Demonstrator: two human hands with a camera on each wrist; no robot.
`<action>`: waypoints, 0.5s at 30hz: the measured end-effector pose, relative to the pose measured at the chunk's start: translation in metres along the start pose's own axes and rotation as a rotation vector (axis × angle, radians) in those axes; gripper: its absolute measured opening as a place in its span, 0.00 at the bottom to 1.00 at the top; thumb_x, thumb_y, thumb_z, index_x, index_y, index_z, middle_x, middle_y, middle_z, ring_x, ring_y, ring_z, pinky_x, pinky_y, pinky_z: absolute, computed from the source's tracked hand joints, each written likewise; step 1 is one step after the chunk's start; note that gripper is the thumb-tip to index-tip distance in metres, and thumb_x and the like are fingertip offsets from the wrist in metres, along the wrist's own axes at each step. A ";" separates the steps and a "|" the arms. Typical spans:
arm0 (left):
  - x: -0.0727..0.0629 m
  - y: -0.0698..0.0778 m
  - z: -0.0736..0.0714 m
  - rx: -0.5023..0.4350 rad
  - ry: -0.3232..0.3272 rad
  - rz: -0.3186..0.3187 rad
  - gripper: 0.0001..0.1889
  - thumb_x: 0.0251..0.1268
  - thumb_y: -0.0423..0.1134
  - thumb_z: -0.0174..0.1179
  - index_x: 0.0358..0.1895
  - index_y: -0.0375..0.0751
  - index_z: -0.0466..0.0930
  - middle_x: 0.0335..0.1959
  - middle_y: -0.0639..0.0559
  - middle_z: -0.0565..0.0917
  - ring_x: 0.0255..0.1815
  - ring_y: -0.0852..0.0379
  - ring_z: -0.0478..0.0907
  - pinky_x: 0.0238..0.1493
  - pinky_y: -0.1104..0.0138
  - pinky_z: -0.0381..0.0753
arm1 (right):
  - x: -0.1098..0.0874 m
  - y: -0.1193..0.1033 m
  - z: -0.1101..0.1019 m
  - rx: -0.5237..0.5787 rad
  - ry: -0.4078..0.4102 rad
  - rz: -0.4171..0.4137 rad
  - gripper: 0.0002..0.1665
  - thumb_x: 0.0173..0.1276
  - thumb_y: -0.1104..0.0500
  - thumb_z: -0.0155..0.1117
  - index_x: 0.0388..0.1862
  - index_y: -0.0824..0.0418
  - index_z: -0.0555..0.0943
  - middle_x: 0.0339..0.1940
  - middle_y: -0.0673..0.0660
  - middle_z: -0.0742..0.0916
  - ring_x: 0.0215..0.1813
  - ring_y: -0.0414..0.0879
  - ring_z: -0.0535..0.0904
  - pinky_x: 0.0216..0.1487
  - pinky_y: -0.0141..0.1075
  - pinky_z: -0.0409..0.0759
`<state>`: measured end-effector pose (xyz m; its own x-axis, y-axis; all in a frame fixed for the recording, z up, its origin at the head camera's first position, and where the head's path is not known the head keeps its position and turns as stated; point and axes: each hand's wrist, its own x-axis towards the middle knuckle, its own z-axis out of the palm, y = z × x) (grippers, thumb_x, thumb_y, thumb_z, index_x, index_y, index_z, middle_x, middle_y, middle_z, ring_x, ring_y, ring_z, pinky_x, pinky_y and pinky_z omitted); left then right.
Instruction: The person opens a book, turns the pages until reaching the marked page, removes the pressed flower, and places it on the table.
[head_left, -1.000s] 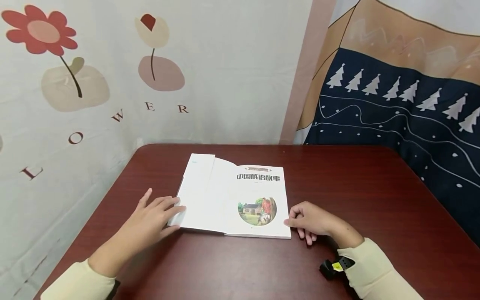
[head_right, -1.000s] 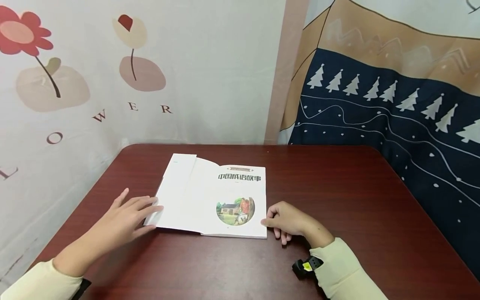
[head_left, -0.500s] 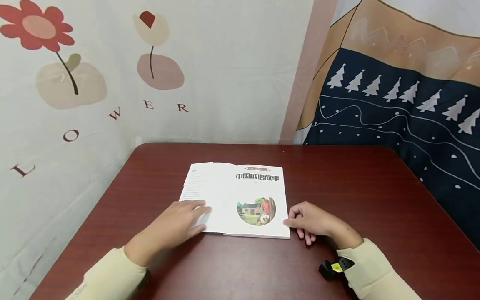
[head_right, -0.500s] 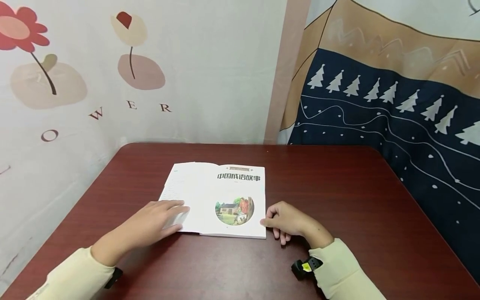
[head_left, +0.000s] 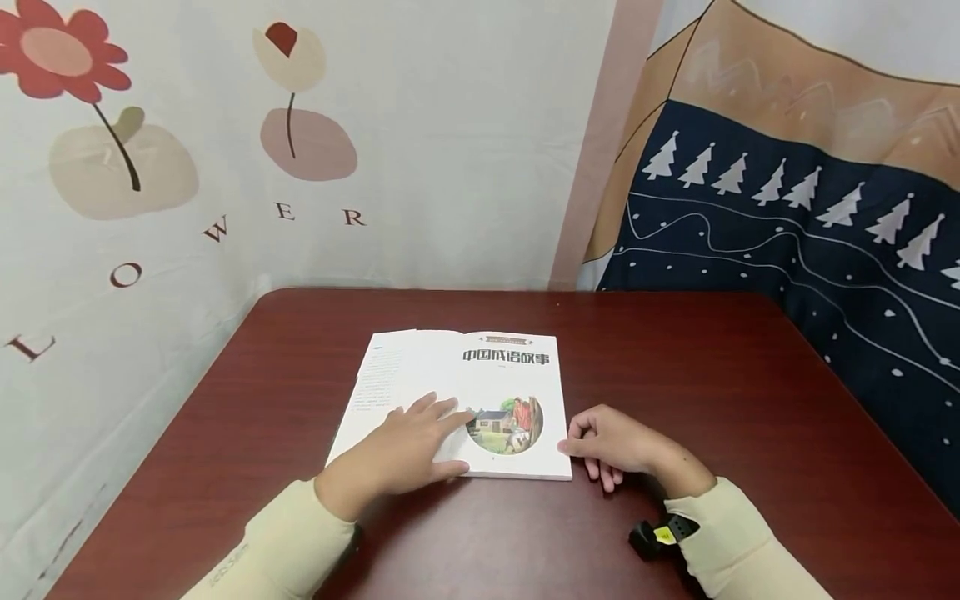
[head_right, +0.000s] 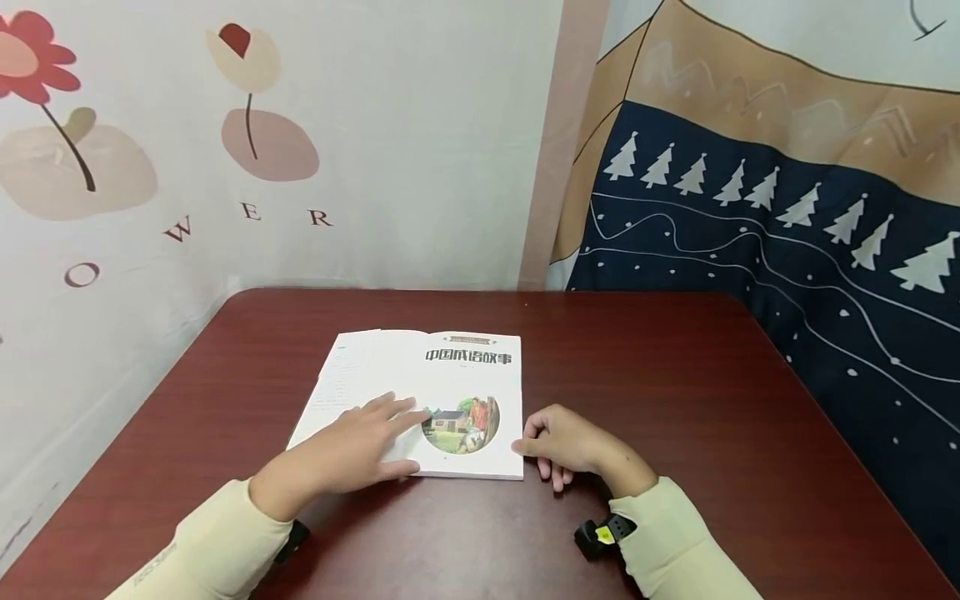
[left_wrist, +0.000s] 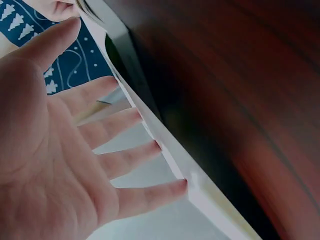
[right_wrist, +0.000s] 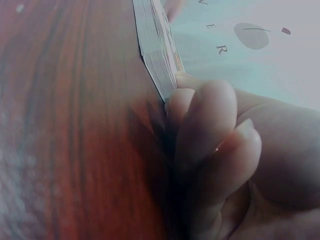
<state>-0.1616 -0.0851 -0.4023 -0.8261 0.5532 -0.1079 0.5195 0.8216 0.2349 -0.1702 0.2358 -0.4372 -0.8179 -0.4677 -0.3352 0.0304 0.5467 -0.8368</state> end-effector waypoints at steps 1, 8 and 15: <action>0.001 0.003 0.000 -0.012 -0.017 -0.010 0.36 0.63 0.59 0.65 0.73 0.54 0.69 0.74 0.43 0.69 0.77 0.34 0.60 0.65 0.32 0.66 | 0.000 0.000 0.000 0.004 -0.004 0.001 0.18 0.71 0.51 0.65 0.28 0.64 0.78 0.11 0.52 0.79 0.08 0.40 0.76 0.10 0.32 0.73; 0.012 0.015 -0.001 -0.005 -0.057 -0.009 0.38 0.58 0.58 0.69 0.73 0.54 0.70 0.75 0.39 0.68 0.74 0.26 0.61 0.69 0.38 0.67 | 0.001 0.001 0.000 0.048 -0.004 0.020 0.20 0.72 0.50 0.63 0.29 0.66 0.78 0.11 0.54 0.80 0.08 0.41 0.76 0.10 0.34 0.74; 0.015 0.022 0.000 -0.005 -0.049 0.000 0.38 0.57 0.56 0.71 0.72 0.53 0.71 0.74 0.38 0.68 0.71 0.22 0.62 0.64 0.39 0.73 | 0.000 0.002 -0.001 0.088 0.000 0.032 0.21 0.73 0.50 0.62 0.29 0.67 0.77 0.12 0.54 0.81 0.08 0.42 0.77 0.10 0.33 0.74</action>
<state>-0.1629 -0.0585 -0.3984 -0.8140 0.5597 -0.1552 0.5185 0.8206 0.2401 -0.1706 0.2373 -0.4388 -0.8156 -0.4509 -0.3626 0.1069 0.4985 -0.8603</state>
